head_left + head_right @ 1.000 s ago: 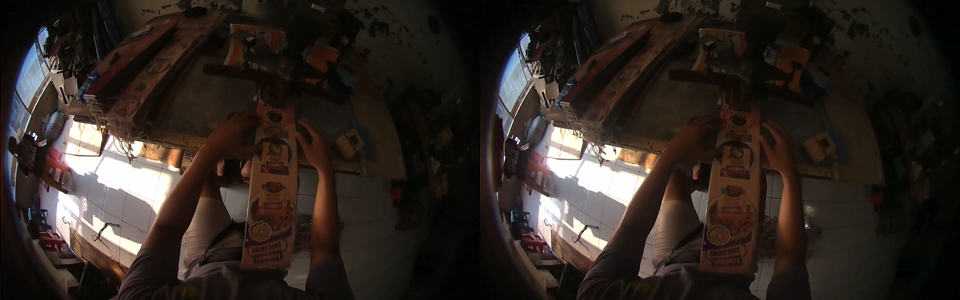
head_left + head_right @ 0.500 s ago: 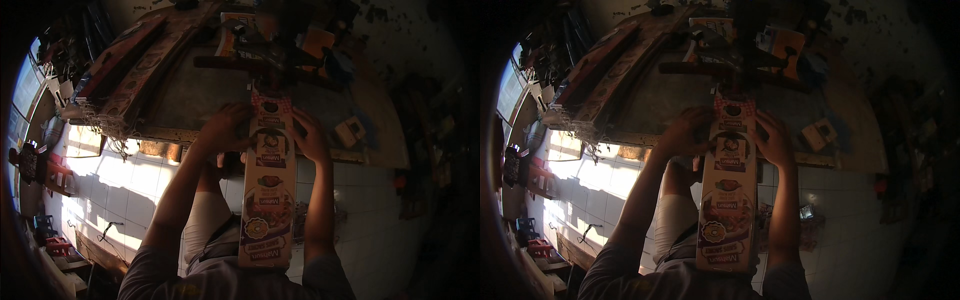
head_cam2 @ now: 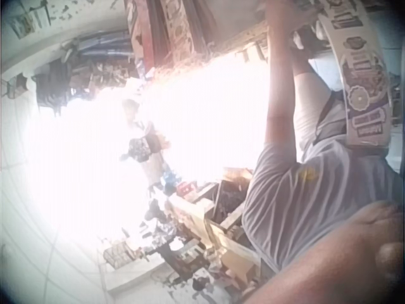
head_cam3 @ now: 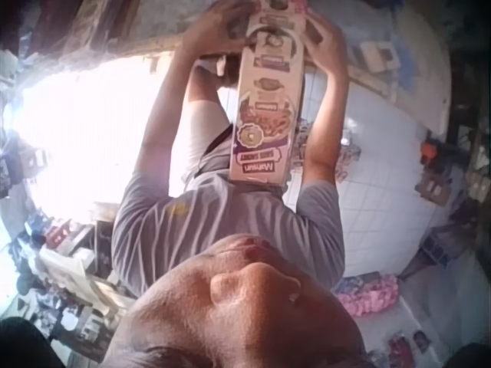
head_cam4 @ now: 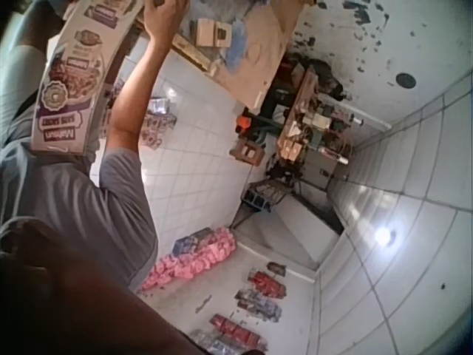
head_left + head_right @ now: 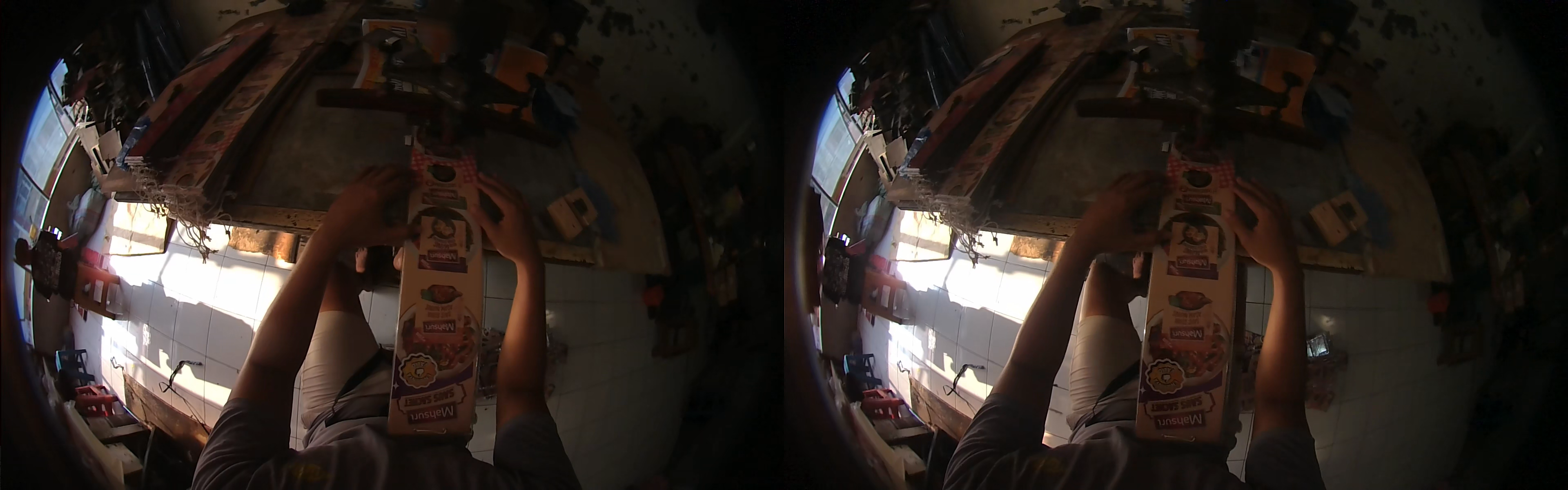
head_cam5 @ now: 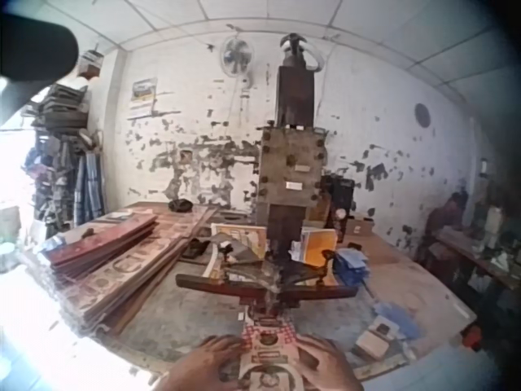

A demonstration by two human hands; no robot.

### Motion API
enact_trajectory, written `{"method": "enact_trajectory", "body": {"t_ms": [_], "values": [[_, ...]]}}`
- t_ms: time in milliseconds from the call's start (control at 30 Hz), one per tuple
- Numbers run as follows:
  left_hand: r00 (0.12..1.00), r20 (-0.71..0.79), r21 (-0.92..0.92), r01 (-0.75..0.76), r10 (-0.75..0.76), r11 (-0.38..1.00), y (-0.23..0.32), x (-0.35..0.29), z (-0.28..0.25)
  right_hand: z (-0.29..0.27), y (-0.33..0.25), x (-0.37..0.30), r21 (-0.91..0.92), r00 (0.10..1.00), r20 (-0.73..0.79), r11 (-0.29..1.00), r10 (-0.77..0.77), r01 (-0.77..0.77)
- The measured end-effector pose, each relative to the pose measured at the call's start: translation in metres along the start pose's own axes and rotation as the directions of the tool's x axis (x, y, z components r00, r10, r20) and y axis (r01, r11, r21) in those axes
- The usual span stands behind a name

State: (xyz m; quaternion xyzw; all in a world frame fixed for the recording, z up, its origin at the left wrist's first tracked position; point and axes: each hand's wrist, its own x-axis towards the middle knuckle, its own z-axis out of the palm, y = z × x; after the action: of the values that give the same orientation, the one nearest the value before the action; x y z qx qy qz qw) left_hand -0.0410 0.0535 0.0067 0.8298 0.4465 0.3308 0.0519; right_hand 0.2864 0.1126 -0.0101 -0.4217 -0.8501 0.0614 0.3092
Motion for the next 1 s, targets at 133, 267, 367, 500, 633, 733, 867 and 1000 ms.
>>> {"method": "enact_trajectory", "body": {"t_ms": [133, 267, 367, 500, 633, 733, 867, 1000], "values": [[0.999, -0.026, -0.029, -0.021, 0.02, 0.999, -0.0022, -0.0022, 0.0066, 0.0018, 0.0064, 0.0002, 0.109, 1.0, 0.018, 0.994, 0.014, -0.016], [1.0, -0.006, 0.005, 0.0, 0.0, 1.0, -0.0032, -0.0019, 0.0092, 0.0014, 0.0075, -0.0003, 0.066, 1.0, 0.025, 0.998, 0.016, -0.017], [1.0, -0.002, 0.038, 0.014, -0.014, 0.999, 0.0, -0.0016, 0.0055, -0.0007, 0.0039, 0.0005, 0.049, 1.0, 0.027, 0.999, 0.014, -0.015], [1.0, 0.013, 0.032, 0.019, -0.019, 0.999, -0.0011, 0.0004, 0.0055, -0.0017, 0.005, 0.0023, 0.044, 0.999, 0.044, 0.999, 0.017, -0.019], [1.0, 0.018, 0.033, 0.022, -0.022, 0.999, -0.0014, 0.0008, 0.0062, -0.0013, 0.0055, 0.0016, 0.04, 0.999, 0.042, 0.999, 0.019, -0.021], [1.0, 0.016, 0.037, 0.022, -0.023, 0.999, -0.0015, -0.0005, 0.0065, -0.0007, 0.0055, 0.0014, 0.057, 0.999, 0.041, 0.998, 0.023, -0.025], [1.0, 0.007, 0.039, 0.021, -0.022, 0.999, -0.0034, -0.0029, 0.0067, 0.002, 0.0062, 0.0012, 0.108, 0.999, 0.026, 0.994, 0.033, -0.035], [1.0, 0.002, 0.037, 0.024, -0.024, 0.999, 0.0002, -0.0002, 0.0069, -0.0008, 0.0053, 0.0009, 0.098, 0.999, 0.024, 0.994, 0.042, -0.044]]}}
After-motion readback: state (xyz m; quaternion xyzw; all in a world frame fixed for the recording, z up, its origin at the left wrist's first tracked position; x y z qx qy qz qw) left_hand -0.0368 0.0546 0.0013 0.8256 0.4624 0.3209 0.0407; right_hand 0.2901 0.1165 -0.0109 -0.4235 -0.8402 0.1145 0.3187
